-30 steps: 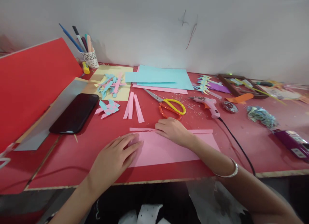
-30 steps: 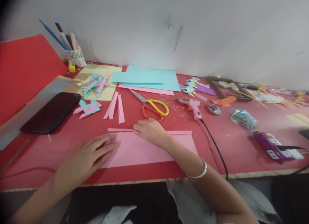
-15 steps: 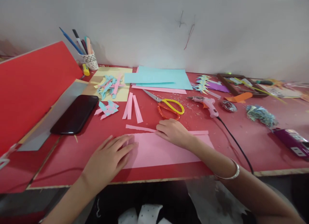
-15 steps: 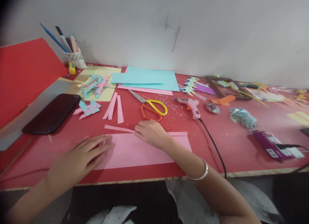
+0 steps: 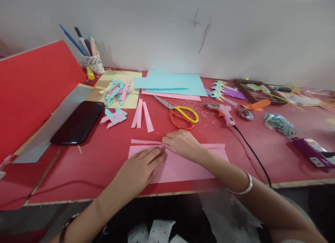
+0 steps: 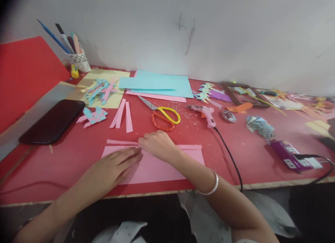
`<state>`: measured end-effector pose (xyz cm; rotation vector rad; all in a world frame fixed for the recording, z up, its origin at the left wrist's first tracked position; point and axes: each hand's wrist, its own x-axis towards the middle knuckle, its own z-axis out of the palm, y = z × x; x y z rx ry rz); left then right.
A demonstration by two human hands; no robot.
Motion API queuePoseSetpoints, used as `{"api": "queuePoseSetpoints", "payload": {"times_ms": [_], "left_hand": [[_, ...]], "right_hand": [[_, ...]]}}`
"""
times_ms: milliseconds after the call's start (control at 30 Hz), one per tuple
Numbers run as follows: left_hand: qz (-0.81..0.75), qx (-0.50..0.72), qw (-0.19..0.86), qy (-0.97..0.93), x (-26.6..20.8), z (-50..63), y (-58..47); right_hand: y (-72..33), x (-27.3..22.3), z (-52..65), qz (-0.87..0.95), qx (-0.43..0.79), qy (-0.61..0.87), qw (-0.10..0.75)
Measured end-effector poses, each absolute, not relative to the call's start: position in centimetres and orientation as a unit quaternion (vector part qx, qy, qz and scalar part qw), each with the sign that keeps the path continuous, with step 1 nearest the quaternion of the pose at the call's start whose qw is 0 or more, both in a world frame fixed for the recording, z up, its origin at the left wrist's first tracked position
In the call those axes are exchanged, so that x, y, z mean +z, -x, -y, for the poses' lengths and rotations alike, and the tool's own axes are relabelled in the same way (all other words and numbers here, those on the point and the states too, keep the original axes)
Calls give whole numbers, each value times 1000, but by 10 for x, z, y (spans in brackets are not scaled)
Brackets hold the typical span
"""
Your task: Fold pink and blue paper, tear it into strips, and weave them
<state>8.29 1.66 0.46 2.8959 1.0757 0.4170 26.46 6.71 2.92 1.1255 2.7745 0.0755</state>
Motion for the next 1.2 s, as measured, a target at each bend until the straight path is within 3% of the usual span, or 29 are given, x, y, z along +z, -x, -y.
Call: {"api": "queuePoseSetpoints", "payload": {"times_ms": [367,600,900,1200], "left_hand": [[-352,104,-7,-930,5,-17,-84],[-362,100,-16,-927,3,-15,-84],[-368,111,18,-923,1,-16,-81],[-376,103,22,-920,2,-15,-82]], "right_hand": [[-262,24,-70,-904,14,-424,58],[-276,24,-75,-928,-25,-371,-15],[-279,21,-73,-935,45,-350,39],[-280,26,-77,-912,18,-406,57]]}}
